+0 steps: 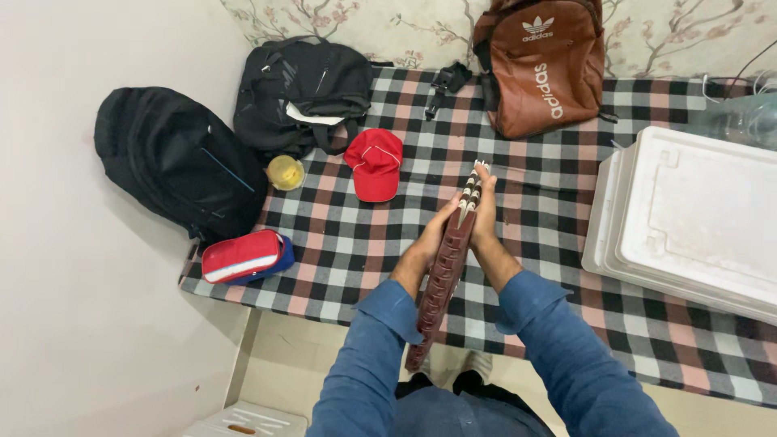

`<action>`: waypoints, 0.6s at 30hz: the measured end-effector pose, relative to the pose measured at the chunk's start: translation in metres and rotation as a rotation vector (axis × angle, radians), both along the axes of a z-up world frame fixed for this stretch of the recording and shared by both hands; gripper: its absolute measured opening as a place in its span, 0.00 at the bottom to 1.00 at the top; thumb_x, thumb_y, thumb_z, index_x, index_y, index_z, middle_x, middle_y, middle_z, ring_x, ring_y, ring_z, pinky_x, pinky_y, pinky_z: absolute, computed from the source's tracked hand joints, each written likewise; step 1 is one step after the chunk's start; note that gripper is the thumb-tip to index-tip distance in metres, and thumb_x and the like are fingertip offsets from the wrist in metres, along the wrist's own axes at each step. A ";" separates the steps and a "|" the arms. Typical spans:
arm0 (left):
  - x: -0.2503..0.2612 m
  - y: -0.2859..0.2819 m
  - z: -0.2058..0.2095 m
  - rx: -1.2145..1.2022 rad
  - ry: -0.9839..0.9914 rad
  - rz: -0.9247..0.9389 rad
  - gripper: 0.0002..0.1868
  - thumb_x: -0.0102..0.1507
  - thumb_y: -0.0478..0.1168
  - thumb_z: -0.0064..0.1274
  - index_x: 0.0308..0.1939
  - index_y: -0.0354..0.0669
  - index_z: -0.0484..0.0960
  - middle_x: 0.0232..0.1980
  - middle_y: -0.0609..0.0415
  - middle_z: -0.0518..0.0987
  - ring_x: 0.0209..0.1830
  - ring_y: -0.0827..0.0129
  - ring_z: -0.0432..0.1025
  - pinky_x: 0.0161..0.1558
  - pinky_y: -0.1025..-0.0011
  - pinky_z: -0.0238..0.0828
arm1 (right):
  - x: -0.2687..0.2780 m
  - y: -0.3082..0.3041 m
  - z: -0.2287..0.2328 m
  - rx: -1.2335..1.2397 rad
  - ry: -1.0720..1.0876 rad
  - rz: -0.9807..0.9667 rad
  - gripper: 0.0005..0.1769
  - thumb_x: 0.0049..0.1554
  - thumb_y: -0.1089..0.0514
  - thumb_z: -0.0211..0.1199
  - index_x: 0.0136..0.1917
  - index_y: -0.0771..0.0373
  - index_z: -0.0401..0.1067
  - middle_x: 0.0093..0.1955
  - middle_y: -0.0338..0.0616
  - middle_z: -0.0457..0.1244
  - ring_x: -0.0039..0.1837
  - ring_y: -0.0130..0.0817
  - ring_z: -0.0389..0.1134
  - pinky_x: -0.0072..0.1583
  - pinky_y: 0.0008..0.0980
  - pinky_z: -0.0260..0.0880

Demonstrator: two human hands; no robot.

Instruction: The person assembles white plastic storage containers by inserting frames, placing lids, and stacking them on a checkered bed. They also handle a brown folding stool, unfolding and refolding it on the bed.

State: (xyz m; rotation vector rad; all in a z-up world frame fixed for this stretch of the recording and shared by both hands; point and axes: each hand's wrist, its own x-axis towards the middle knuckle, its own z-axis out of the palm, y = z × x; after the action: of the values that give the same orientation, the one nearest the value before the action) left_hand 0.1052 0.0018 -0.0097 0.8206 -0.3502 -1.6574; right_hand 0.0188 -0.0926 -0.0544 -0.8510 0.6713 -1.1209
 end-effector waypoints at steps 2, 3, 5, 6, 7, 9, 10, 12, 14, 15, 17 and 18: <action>0.005 -0.003 -0.003 -0.016 -0.035 -0.011 0.36 0.68 0.62 0.43 0.76 0.50 0.65 0.65 0.53 0.76 0.56 0.69 0.72 0.56 0.70 0.70 | -0.001 -0.001 0.006 -0.085 0.118 -0.021 0.36 0.69 0.34 0.33 0.76 0.60 0.60 0.74 0.45 0.59 0.73 0.36 0.56 0.75 0.35 0.52; 0.006 -0.003 -0.008 0.008 -0.028 -0.034 0.37 0.69 0.63 0.44 0.75 0.48 0.65 0.62 0.51 0.76 0.53 0.67 0.72 0.52 0.68 0.69 | -0.002 0.000 0.009 -0.127 0.175 -0.032 0.36 0.69 0.34 0.33 0.74 0.60 0.61 0.72 0.46 0.61 0.74 0.36 0.56 0.75 0.34 0.51; 0.010 -0.004 -0.024 0.052 -0.018 -0.080 0.38 0.69 0.65 0.45 0.74 0.44 0.67 0.56 0.48 0.76 0.47 0.63 0.71 0.45 0.65 0.69 | -0.004 0.004 0.017 -0.316 0.210 0.010 0.39 0.72 0.34 0.30 0.60 0.67 0.71 0.68 0.50 0.65 0.77 0.38 0.55 0.75 0.37 0.52; 0.013 -0.006 -0.035 0.035 -0.054 -0.062 0.39 0.68 0.64 0.46 0.74 0.44 0.65 0.57 0.47 0.75 0.49 0.63 0.71 0.47 0.65 0.70 | -0.004 0.005 0.020 -0.411 0.226 0.031 0.44 0.73 0.34 0.29 0.52 0.71 0.76 0.66 0.51 0.68 0.79 0.39 0.55 0.75 0.38 0.52; 0.016 -0.008 -0.047 0.019 -0.088 -0.043 0.39 0.66 0.63 0.48 0.75 0.43 0.64 0.59 0.46 0.74 0.52 0.62 0.72 0.50 0.65 0.70 | -0.006 0.008 0.024 -0.468 0.240 0.091 0.43 0.73 0.35 0.29 0.50 0.69 0.76 0.61 0.50 0.69 0.72 0.40 0.61 0.72 0.38 0.57; 0.022 -0.015 -0.071 0.004 -0.285 0.068 0.42 0.68 0.62 0.49 0.77 0.40 0.58 0.66 0.45 0.69 0.61 0.64 0.69 0.58 0.66 0.68 | -0.013 0.011 0.031 -0.580 0.270 0.209 0.42 0.72 0.37 0.29 0.45 0.65 0.77 0.50 0.47 0.71 0.59 0.41 0.72 0.67 0.38 0.66; 0.024 -0.020 -0.081 0.001 -0.448 0.160 0.45 0.70 0.63 0.50 0.78 0.37 0.52 0.71 0.45 0.65 0.67 0.66 0.65 0.64 0.67 0.64 | -0.016 0.010 0.035 -0.744 0.408 0.149 0.40 0.73 0.39 0.31 0.43 0.67 0.76 0.47 0.48 0.70 0.54 0.44 0.71 0.63 0.40 0.66; 0.027 -0.021 -0.089 0.052 -0.698 0.252 0.46 0.73 0.64 0.49 0.78 0.32 0.50 0.74 0.43 0.63 0.71 0.66 0.64 0.68 0.68 0.63 | -0.018 0.010 0.042 -1.063 0.683 0.026 0.37 0.74 0.43 0.35 0.40 0.69 0.73 0.39 0.49 0.69 0.45 0.48 0.69 0.54 0.44 0.66; 0.030 -0.020 -0.079 0.157 -0.873 0.247 0.44 0.72 0.64 0.47 0.75 0.28 0.58 0.70 0.39 0.68 0.66 0.64 0.68 0.64 0.68 0.67 | -0.017 0.007 0.048 -0.836 0.615 0.066 0.36 0.72 0.44 0.38 0.34 0.66 0.73 0.34 0.48 0.67 0.40 0.45 0.69 0.48 0.41 0.66; 0.031 -0.018 -0.069 0.131 -0.771 0.194 0.41 0.71 0.65 0.44 0.71 0.28 0.65 0.65 0.40 0.73 0.62 0.64 0.71 0.60 0.68 0.69 | -0.016 0.005 0.050 -0.723 0.580 0.088 0.35 0.71 0.45 0.40 0.31 0.65 0.73 0.31 0.48 0.66 0.37 0.43 0.68 0.45 0.40 0.66; 0.035 -0.007 -0.033 0.074 -0.571 0.089 0.39 0.70 0.65 0.39 0.62 0.30 0.80 0.56 0.43 0.82 0.53 0.65 0.77 0.54 0.70 0.74 | -0.012 0.001 0.055 -0.666 0.589 0.047 0.35 0.71 0.44 0.41 0.31 0.65 0.72 0.30 0.48 0.65 0.35 0.45 0.67 0.43 0.40 0.66; 0.038 0.004 -0.011 0.071 -0.492 0.047 0.37 0.70 0.64 0.40 0.60 0.31 0.80 0.55 0.44 0.83 0.51 0.65 0.77 0.53 0.69 0.74 | -0.010 0.001 0.056 -0.637 0.592 0.027 0.35 0.70 0.44 0.41 0.31 0.65 0.72 0.29 0.49 0.65 0.34 0.47 0.67 0.42 0.40 0.66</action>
State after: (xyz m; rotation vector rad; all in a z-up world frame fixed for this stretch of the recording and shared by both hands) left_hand 0.1431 0.0060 -0.0203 1.2818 -0.6080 -1.4164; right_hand 0.0091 -0.0919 0.0018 -1.7737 0.7866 -1.0712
